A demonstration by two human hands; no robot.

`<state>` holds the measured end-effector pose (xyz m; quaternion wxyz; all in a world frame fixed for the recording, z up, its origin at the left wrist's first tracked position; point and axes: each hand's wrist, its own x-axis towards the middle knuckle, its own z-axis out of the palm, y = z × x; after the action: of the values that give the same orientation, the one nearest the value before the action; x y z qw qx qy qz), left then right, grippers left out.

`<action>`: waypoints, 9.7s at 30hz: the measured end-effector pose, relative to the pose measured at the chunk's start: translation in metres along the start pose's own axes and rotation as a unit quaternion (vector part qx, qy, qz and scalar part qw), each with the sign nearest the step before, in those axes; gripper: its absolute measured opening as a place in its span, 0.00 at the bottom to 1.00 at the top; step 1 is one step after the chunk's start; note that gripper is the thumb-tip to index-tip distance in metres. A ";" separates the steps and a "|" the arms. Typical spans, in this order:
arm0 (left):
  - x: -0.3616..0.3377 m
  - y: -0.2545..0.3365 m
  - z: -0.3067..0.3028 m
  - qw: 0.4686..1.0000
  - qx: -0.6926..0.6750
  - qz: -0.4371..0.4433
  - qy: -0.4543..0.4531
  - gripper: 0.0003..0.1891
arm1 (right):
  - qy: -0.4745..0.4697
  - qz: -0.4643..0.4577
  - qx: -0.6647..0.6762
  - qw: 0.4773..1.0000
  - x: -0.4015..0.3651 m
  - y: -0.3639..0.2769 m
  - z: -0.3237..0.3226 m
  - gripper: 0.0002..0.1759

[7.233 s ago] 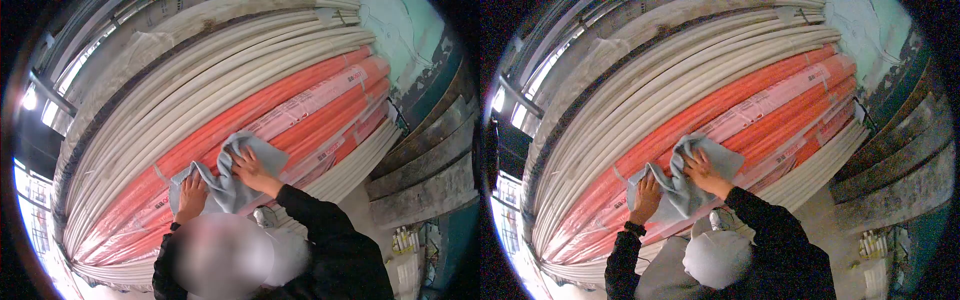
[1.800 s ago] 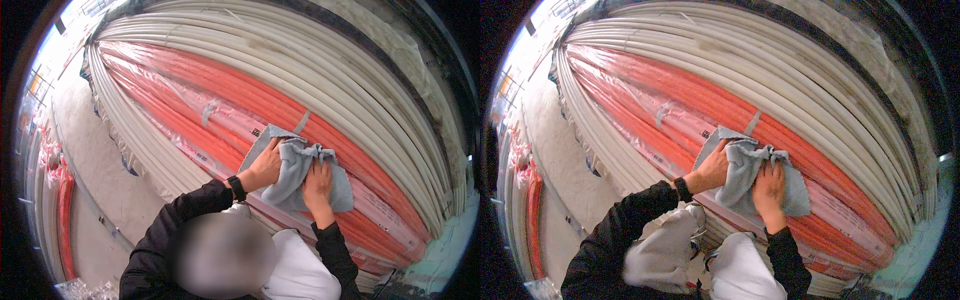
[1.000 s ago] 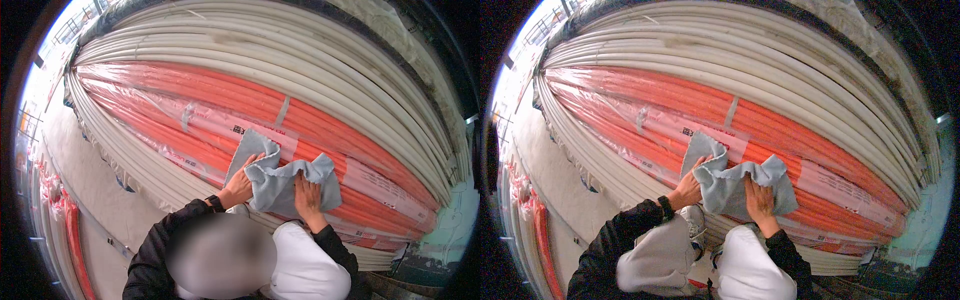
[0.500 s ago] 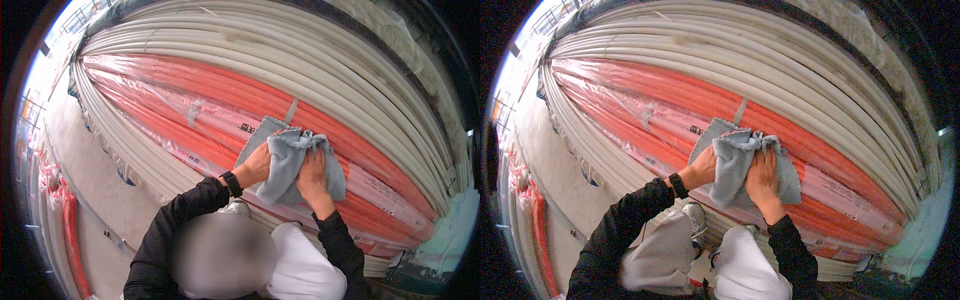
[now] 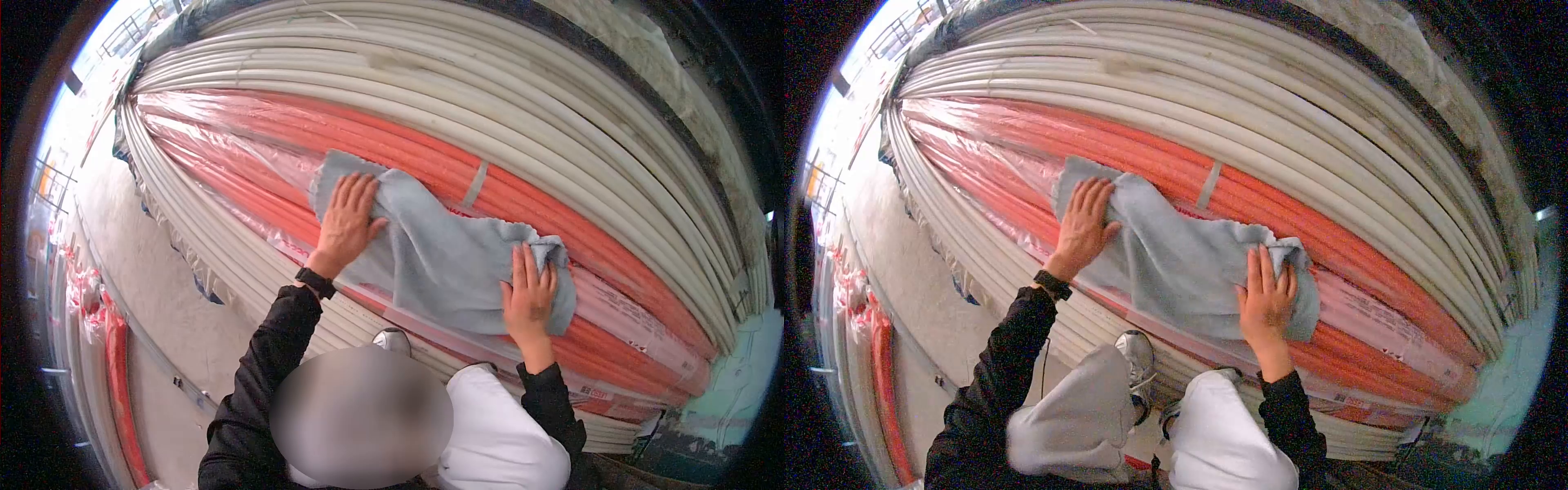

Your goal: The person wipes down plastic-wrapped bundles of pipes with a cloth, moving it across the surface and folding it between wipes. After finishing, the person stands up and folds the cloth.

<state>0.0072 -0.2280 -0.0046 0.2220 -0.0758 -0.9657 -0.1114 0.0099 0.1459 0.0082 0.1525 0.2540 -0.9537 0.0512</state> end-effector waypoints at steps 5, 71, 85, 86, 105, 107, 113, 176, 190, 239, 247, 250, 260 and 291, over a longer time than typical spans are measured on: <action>-0.006 0.006 0.010 0.999 0.021 -0.031 0.027 0.36 | 0.044 0.003 0.013 0.999 -0.013 0.002 0.006 0.37; 0.057 0.259 0.056 0.915 -0.091 0.375 -0.113 0.25 | 0.093 0.218 -0.069 0.969 -0.100 0.149 -0.036 0.23; 0.050 0.206 0.049 0.933 -0.054 0.336 -0.120 0.34 | 0.074 0.267 -0.087 0.957 -0.074 0.105 -0.015 0.23; 0.048 0.200 0.051 0.937 -0.047 0.326 -0.121 0.35 | 0.065 0.254 -0.083 0.961 -0.068 0.094 -0.012 0.24; 0.010 0.072 0.022 0.996 -0.049 0.071 -0.009 0.18 | 0.018 0.017 0.057 0.998 0.007 0.000 -0.003 0.27; 0.013 0.067 0.017 1.000 -0.004 0.014 0.027 0.17 | 0.030 0.029 0.055 0.998 0.000 0.012 0.001 0.26; 0.032 0.097 0.031 0.997 0.000 0.072 0.043 0.18 | 0.043 0.100 0.012 0.994 -0.036 0.066 -0.025 0.30; 0.037 0.276 0.043 0.910 -0.072 0.385 -0.134 0.34 | -0.010 0.392 -0.067 0.918 -0.176 0.120 0.006 0.37; -0.013 0.123 0.037 0.902 0.011 0.417 -0.109 0.27 | 0.153 0.329 0.164 0.917 -0.148 0.031 0.083 0.33; -0.094 0.012 0.024 0.906 0.284 0.282 -0.135 0.22 | -0.019 -0.032 0.110 0.993 -0.075 -0.049 0.042 0.14; -0.103 0.023 0.003 0.946 0.234 0.118 -0.191 0.22 | -0.057 -0.116 0.119 0.984 -0.018 -0.105 0.043 0.24; -0.089 0.046 -0.022 0.943 0.176 0.068 -0.275 0.22 | -0.092 -0.108 0.100 0.985 -0.024 -0.095 0.037 0.24; -0.096 0.029 -0.092 0.970 0.036 0.113 -0.210 0.25 | -0.082 -0.032 0.085 0.993 -0.076 -0.026 0.030 0.28; -0.298 0.000 -0.270 0.973 -0.101 -0.158 -0.133 0.31 | -0.252 -0.306 0.358 0.846 0.076 -0.208 -0.100 0.36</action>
<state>0.3835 -0.3242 0.0992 0.0629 0.0414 -0.9701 -0.2306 0.0784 -0.0525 0.1310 -0.1864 0.5740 -0.7488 0.2739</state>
